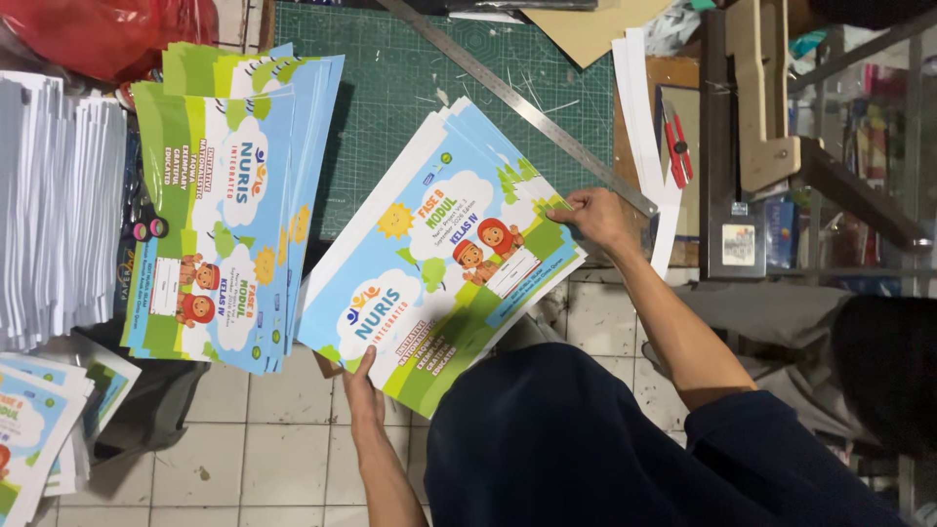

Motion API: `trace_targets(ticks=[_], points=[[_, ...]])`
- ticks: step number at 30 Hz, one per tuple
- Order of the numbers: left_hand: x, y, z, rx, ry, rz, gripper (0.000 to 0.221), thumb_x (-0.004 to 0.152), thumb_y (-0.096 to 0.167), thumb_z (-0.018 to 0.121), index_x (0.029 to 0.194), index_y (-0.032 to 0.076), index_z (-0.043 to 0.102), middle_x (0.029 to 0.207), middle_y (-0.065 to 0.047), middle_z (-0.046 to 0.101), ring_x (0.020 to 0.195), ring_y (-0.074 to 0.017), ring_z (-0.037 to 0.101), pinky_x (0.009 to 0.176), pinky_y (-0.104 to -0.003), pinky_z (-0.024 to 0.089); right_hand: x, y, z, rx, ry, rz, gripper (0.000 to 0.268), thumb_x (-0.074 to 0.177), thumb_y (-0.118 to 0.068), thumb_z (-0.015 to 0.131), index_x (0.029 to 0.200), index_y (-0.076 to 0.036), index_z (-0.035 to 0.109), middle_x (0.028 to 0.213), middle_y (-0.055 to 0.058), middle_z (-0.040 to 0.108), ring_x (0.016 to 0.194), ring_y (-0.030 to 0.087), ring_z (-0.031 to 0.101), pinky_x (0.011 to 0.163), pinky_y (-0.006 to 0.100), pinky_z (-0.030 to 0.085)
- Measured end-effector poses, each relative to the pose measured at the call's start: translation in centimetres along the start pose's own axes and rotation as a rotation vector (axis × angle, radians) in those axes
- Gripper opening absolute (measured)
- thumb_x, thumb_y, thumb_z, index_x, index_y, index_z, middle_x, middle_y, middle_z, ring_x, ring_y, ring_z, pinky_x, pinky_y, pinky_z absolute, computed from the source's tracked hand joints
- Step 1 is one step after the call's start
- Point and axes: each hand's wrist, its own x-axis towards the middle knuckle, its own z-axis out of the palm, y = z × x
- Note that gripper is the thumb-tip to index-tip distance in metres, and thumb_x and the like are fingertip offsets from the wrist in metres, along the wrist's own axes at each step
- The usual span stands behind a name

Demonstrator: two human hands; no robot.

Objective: The person organizes a stack of booklets by hand and then uses a ruler and a utility knife to trim the edges of the paper on a cutting mat.

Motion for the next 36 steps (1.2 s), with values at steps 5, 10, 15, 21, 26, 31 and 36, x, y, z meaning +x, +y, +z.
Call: trace_targets(ticks=[5,10,15,21,26,31,36], points=[[1.1,-0.7,0.1,-0.073,-0.074,-0.054,0.061,0.091,0.008,0.068,0.147,-0.003,0.047,0.140,-0.015,0.061,0.124,-0.0263,0.062,0.106,-0.040,0.049,-1.0,0.3,0.2,0.035,-0.028,0.020,0.041,0.085,-0.041,0.085,0.091,-0.001,0.078,0.071,0.004,0.066,0.064,0.011,0.054,0.059,0.030,0.043],[1.3,-0.8,0.0,-0.126,-0.055,-0.067,0.062,0.091,0.009,0.067,0.148,0.001,0.044,0.139,-0.014,0.061,0.125,-0.0267,0.061,0.105,-0.040,0.050,0.2,1.2,-0.2,0.263,-0.167,-0.026,0.042,0.094,-0.043,0.068,0.115,-0.008,0.078,0.101,0.004,0.078,0.090,0.011,0.065,0.079,0.027,0.050],[2.4,-0.8,3.1,-0.240,-0.109,-0.117,0.059,0.091,0.010,0.067,0.144,-0.005,0.047,0.135,-0.021,0.064,0.120,-0.0320,0.065,0.103,-0.044,0.052,3.0,-0.2,1.2,0.182,-0.350,0.217,0.049,0.095,-0.048,0.067,0.132,-0.015,0.066,0.125,0.005,0.069,0.110,0.019,0.066,0.096,0.033,0.046],[1.4,1.6,9.1,0.116,0.112,0.061,0.047,0.083,-0.004,0.071,0.129,-0.008,0.060,0.122,-0.020,0.071,0.103,-0.0289,0.072,0.090,-0.042,0.058,4.4,0.0,2.1,0.235,-0.195,-0.142,0.043,0.089,-0.032,0.077,0.119,-0.002,0.072,0.109,0.011,0.078,0.095,0.017,0.073,0.085,0.031,0.056],[-4.3,3.5,14.5,0.318,0.074,0.509,0.037,0.086,0.001,0.077,0.121,-0.009,0.069,0.116,-0.018,0.076,0.100,-0.0202,0.070,0.088,-0.032,0.055,2.3,1.9,-1.9,0.360,-0.072,-0.195,0.033,0.090,-0.023,0.078,0.112,0.001,0.076,0.099,0.007,0.077,0.085,0.012,0.067,0.077,0.028,0.054],[-5.5,8.4,20.4,0.527,0.098,0.752,0.030,0.089,0.011,0.084,0.112,-0.006,0.075,0.107,-0.014,0.080,0.091,-0.0195,0.073,0.086,-0.032,0.057,0.9,2.5,-7.2,0.771,0.180,-0.334,0.022,0.095,-0.014,0.075,0.112,-0.001,0.071,0.100,0.004,0.075,0.086,0.011,0.069,0.079,0.027,0.055],[-3.1,13.3,22.3,0.185,-0.210,0.897,0.048,0.085,0.008,0.085,0.126,-0.005,0.064,0.121,-0.014,0.069,0.110,-0.0229,0.067,0.103,-0.037,0.051,1.9,1.5,-7.7,0.843,0.155,-0.448,0.027,0.094,-0.012,0.080,0.115,0.001,0.068,0.103,0.006,0.070,0.093,0.016,0.066,0.086,0.032,0.054]])
